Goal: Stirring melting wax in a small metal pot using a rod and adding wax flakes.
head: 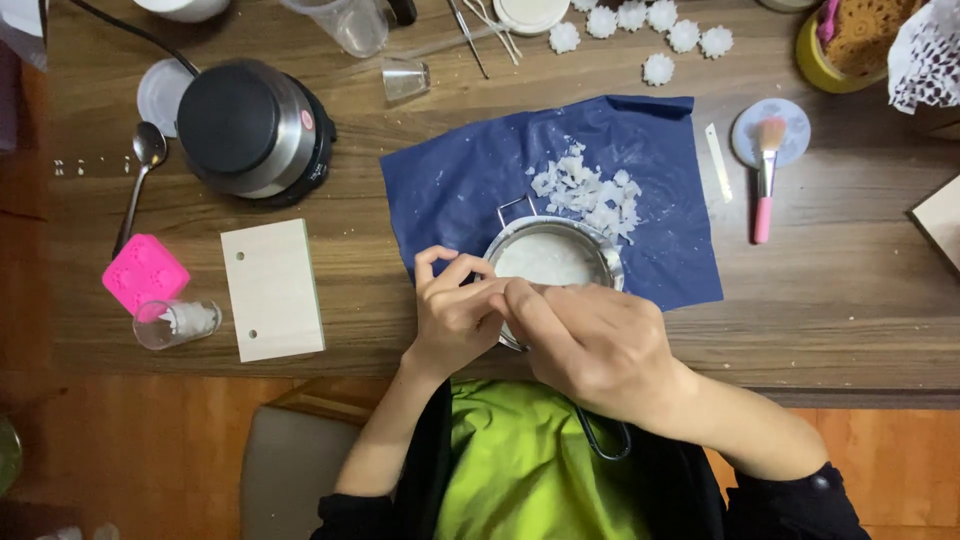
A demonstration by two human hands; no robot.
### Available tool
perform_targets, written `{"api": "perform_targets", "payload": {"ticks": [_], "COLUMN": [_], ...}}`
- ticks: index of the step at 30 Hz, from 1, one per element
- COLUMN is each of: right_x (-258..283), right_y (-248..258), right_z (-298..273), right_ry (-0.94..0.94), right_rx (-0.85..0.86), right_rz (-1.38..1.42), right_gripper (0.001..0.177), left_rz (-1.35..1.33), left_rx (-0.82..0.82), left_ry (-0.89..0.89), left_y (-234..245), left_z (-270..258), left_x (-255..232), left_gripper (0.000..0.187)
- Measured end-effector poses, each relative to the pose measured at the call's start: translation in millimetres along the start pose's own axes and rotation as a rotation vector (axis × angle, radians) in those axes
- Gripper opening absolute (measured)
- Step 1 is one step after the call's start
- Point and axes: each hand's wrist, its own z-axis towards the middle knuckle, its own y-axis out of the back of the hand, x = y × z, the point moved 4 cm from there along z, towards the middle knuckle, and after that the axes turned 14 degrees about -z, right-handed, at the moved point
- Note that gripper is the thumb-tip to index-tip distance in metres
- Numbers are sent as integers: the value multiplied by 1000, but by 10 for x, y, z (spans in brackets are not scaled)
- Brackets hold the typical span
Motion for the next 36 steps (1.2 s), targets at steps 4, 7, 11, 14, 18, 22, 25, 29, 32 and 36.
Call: {"api": "perform_targets", "payload": {"ticks": [4,7,11,14,18,22,25,29,32,36], "right_x": [36,-24,-154,-220,-244,-237,-236,-240,-253,-252], "right_y": [11,28,-14,-58,-84,-66,-67,-69,-74,-47], "right_z": [-30,95,194,149,139,186,183,183,172,192], "right_ry": [39,18,19,-4,-12,-11,0,10,21,46], "right_rx": [4,61,151,181,203,212,205,208,214,218], "right_rz": [-14,78,210,229,243,248,260,259,264,278], "right_gripper": [22,23,18,21,24,24,22,22,23,24], "left_rz": [-51,-56,-49,-106,-211,22,-79,-150,-171,-193], "left_rx": [4,24,104,106,77,194,245,220,239,251], "left_ry": [42,60,184,231,233,291,501,693,720,686], "left_y": [55,68,121,214,352,266,221,206,185,179], "left_z": [78,36,63,175,278,252,107,-106,-114,-76], "left_x": [-98,-43,-32,-134,-283,-343,-193,4,62,74], "left_gripper": [27,20,7,28,54,82,84,46,29,28]}}
